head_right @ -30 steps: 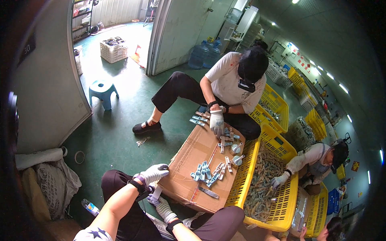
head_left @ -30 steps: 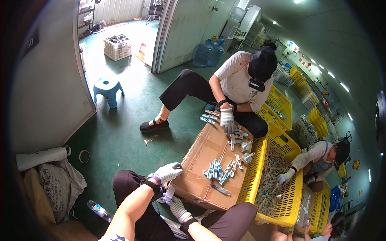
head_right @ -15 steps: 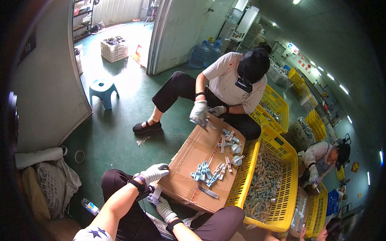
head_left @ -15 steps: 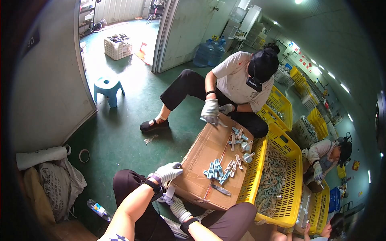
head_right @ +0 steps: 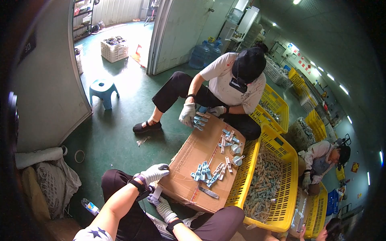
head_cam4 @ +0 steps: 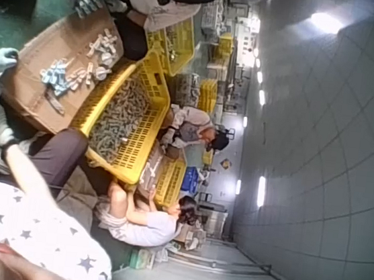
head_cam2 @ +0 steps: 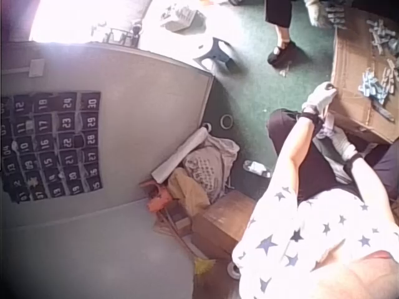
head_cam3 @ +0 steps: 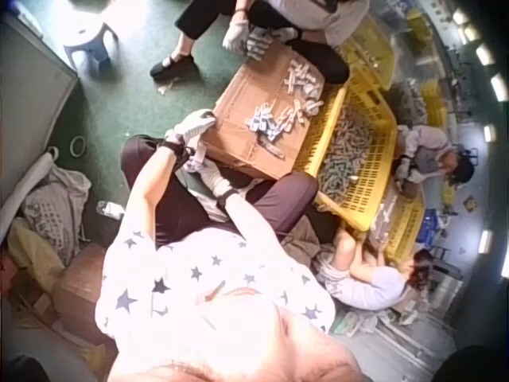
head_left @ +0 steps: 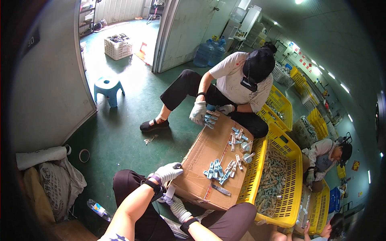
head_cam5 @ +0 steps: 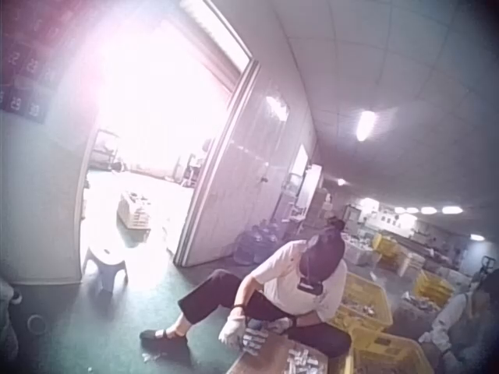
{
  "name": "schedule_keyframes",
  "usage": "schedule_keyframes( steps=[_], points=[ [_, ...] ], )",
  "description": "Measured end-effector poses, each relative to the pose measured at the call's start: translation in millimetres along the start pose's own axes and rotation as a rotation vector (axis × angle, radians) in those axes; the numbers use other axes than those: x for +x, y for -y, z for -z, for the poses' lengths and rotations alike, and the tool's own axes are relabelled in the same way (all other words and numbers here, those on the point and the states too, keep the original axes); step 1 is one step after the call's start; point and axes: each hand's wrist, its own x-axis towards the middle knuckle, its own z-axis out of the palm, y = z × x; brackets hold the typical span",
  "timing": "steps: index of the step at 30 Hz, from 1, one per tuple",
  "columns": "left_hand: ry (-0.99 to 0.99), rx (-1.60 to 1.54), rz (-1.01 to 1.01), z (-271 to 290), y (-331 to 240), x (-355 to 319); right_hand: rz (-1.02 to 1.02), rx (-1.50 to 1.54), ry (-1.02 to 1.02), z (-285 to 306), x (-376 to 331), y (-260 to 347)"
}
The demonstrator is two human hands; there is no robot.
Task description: Manually assembling or sorting plastic clips onto cardboard strips.
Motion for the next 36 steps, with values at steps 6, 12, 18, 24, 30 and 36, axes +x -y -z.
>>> schedule_keyframes(
  steps=[6, 12, 18, 24, 30, 36],
  points=[
    [0.018, 0.001, 0.006, -0.4, 3.0, 1.4, 0.007, -0.005, 0.004, -1.0, -1.4, 3.2],
    [0.020, -0.011, 0.012, -0.1, 4.1, 1.4, 0.007, 0.010, -0.001, -3.1, -1.9, 4.2],
    [-0.007, 0.009, -0.014, -0.6, 1.1, -0.3, 0.024, 0.001, -0.019, -3.6, -1.6, 4.2],
    [-0.034, 0.017, -0.022, -0.9, 1.8, 0.0, 0.019, -0.044, -0.009, -2.2, -1.2, 4.5],
    [-0.017, 0.027, -0.004, 1.0, 0.3, -0.5, 0.026, -0.030, -0.019, -3.8, -3.1, 8.1],
    [-0.027, 0.017, -0.009, -1.1, 1.9, 0.6, 0.027, 0.015, -0.023, -5.1, -3.2, 7.9]
  ],
)
